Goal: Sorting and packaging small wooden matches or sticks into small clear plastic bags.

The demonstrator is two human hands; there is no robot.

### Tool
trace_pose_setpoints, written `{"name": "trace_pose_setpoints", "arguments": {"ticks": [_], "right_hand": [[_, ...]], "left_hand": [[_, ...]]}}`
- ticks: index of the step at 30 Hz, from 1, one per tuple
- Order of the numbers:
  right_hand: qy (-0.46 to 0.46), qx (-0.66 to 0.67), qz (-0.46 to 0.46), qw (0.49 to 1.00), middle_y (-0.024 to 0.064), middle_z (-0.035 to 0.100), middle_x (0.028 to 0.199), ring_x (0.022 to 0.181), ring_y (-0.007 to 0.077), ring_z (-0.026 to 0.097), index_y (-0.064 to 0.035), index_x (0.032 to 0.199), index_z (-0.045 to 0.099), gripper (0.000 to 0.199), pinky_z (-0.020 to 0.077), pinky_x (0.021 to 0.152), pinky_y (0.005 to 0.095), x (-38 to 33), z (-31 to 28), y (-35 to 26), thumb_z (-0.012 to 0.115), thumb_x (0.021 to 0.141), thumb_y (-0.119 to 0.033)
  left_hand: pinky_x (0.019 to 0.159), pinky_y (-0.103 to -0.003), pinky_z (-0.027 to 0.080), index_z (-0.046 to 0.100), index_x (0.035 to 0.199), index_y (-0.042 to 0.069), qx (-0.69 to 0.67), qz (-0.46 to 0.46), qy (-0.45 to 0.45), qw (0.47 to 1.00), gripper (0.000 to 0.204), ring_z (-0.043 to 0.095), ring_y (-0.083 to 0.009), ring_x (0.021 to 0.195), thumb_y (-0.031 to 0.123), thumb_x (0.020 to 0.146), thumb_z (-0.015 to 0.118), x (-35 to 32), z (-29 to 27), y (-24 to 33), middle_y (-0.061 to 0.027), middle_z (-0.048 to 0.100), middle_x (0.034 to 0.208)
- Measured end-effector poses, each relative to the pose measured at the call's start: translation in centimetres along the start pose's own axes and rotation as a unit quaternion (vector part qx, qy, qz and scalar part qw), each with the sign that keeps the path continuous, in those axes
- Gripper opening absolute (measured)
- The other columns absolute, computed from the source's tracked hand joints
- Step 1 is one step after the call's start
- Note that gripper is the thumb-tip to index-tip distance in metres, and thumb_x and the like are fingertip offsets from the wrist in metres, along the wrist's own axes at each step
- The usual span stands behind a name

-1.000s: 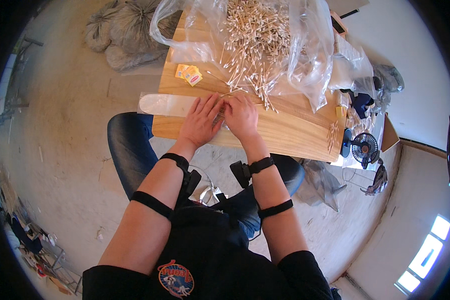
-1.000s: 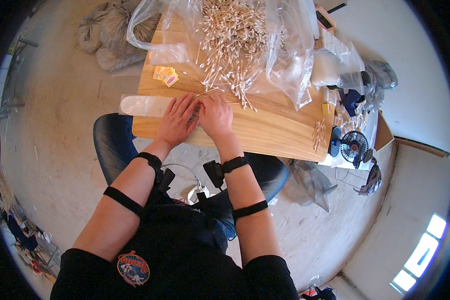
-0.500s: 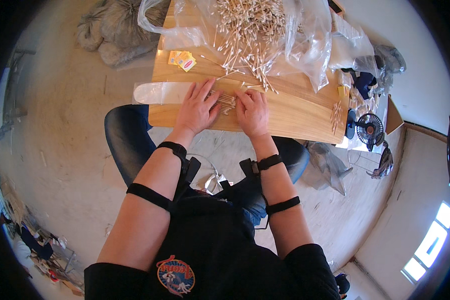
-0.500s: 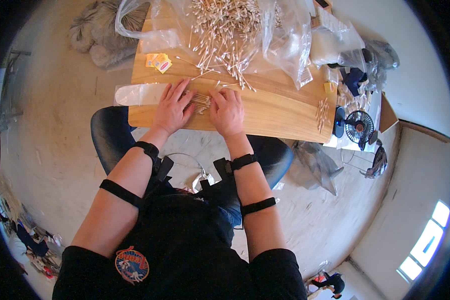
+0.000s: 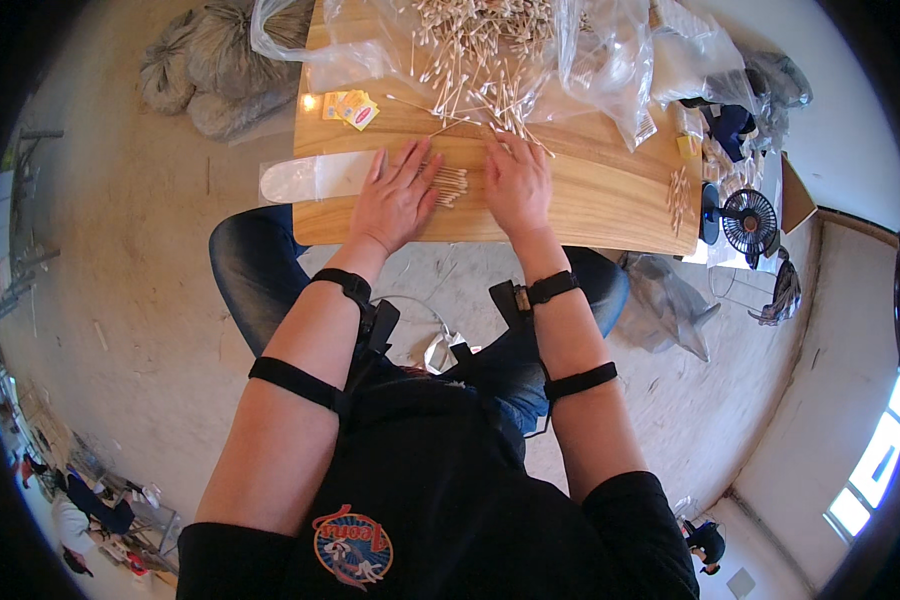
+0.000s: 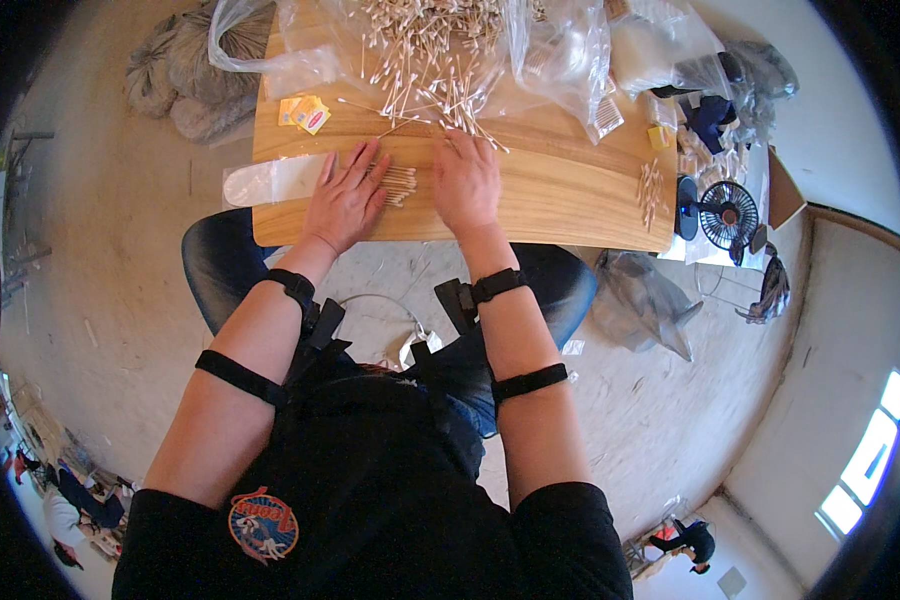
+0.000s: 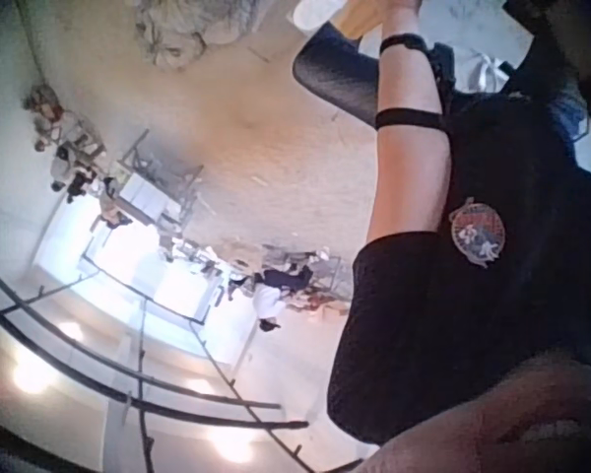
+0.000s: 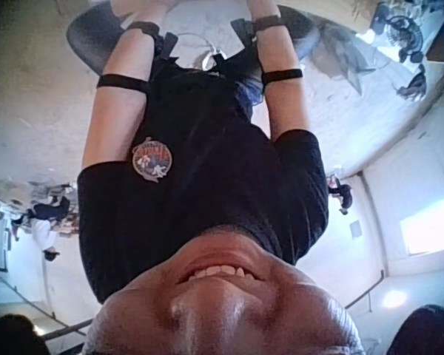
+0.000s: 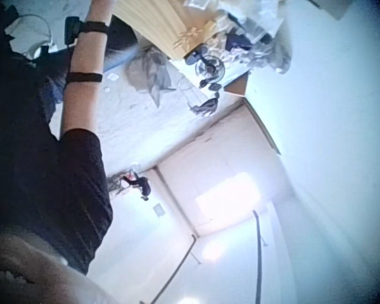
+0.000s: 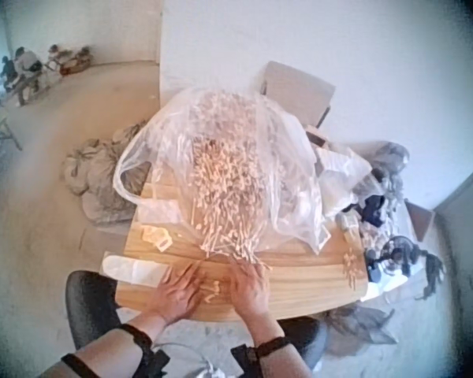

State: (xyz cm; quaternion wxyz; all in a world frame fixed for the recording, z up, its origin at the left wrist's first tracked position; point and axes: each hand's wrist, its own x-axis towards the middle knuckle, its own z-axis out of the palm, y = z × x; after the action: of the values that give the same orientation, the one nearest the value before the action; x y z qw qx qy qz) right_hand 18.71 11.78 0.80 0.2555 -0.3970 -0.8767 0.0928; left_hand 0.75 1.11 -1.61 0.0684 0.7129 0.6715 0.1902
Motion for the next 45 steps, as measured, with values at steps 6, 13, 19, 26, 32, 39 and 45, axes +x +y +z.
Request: {"name": "trace_pose_setpoints", "arguments": {"ticks": [6,13,19,26,32,39,45], "right_hand": [[-0.103,-0.032,-0.026,0.994,0.0138,0.051,0.140,0.134,0.0301,0.041,-0.0011,0.132,0.054,0.051,0.0292,0.112,0.0472,-2.8,1.4,-5.0,0.057,0.091,-0.031],[-0.145,-0.065,-0.022,0.987,0.0168,0.037,0.152,0.144,0.0306,0.030,0.0018,0.143,0.041,0.066,0.0175,0.118,0.0510,-4.2,1.8,-5.2,0.053,0.094,-0.040],[-0.094,-0.043,0.026,0.994,0.0209,0.037,0.151,0.144,0.0324,0.030,0.0044,0.145,0.035,0.072,0.0179,0.117,0.0525,-4.8,1.8,-5.1,0.057,0.091,-0.038],[-0.083,-0.061,0.040,0.994,0.0192,0.040,0.150,0.143,0.0324,0.033,0.0032,0.144,0.038,0.065,0.0193,0.117,0.0523,-3.8,3.0,-6.0,0.056,0.091,-0.031],[-0.098,-0.091,0.016,0.991,0.0143,0.045,0.148,0.142,0.0271,0.035,-0.0012,0.142,0.043,0.058,0.0205,0.117,0.0507,-3.9,3.4,-6.1,0.054,0.091,-0.028],[-0.103,-0.106,0.053,0.988,0.0113,0.041,0.151,0.143,0.0250,0.032,-0.0046,0.144,0.042,0.057,0.0173,0.119,0.0491,-4.0,3.2,-5.7,0.051,0.094,-0.030],[-0.118,-0.079,0.055,0.988,0.0101,0.037,0.154,0.146,0.0242,0.028,-0.0060,0.147,0.039,0.059,0.0138,0.120,0.0485,-3.5,2.7,-6.6,0.048,0.094,-0.030]], "left_hand": [[0.117,-0.049,0.019,0.046,0.143,0.014,0.026,0.007,-0.003,1.000,0.051,0.031,-0.0212,0.143,0.030,0.095,0.052,-0.2,0.1,-0.4,-0.0063,0.035,0.155],[0.118,-0.048,0.019,0.044,0.145,0.013,0.044,0.001,-0.008,0.999,0.051,0.029,-0.0188,0.144,0.030,0.097,0.049,-0.2,0.2,-0.1,-0.0041,0.033,0.156],[0.118,-0.048,0.020,0.045,0.144,0.012,0.049,0.007,0.010,0.999,0.049,0.033,-0.0188,0.142,0.031,0.099,0.047,-0.2,0.5,-0.2,-0.0040,0.035,0.155],[0.118,-0.047,0.019,0.039,0.148,0.010,0.051,0.003,-0.003,0.999,0.053,0.029,-0.0192,0.144,0.031,0.099,0.044,0.1,0.8,-0.9,-0.0050,0.030,0.158],[0.118,-0.047,0.019,0.040,0.146,0.004,0.069,0.009,0.004,0.998,0.054,0.028,-0.0225,0.145,0.031,0.099,0.044,-0.5,1.6,-1.0,-0.0108,0.031,0.156],[0.118,-0.049,0.019,0.044,0.143,0.004,0.007,-0.001,-0.002,1.000,0.053,0.033,-0.0244,0.142,0.032,0.098,0.046,0.0,0.7,0.3,-0.0104,0.036,0.154],[0.118,-0.051,0.016,0.036,0.149,0.007,0.002,-0.008,0.001,1.000,0.057,0.027,-0.0277,0.145,0.033,0.099,0.045,-1.3,0.8,-0.3,-0.0114,0.029,0.157]]}}
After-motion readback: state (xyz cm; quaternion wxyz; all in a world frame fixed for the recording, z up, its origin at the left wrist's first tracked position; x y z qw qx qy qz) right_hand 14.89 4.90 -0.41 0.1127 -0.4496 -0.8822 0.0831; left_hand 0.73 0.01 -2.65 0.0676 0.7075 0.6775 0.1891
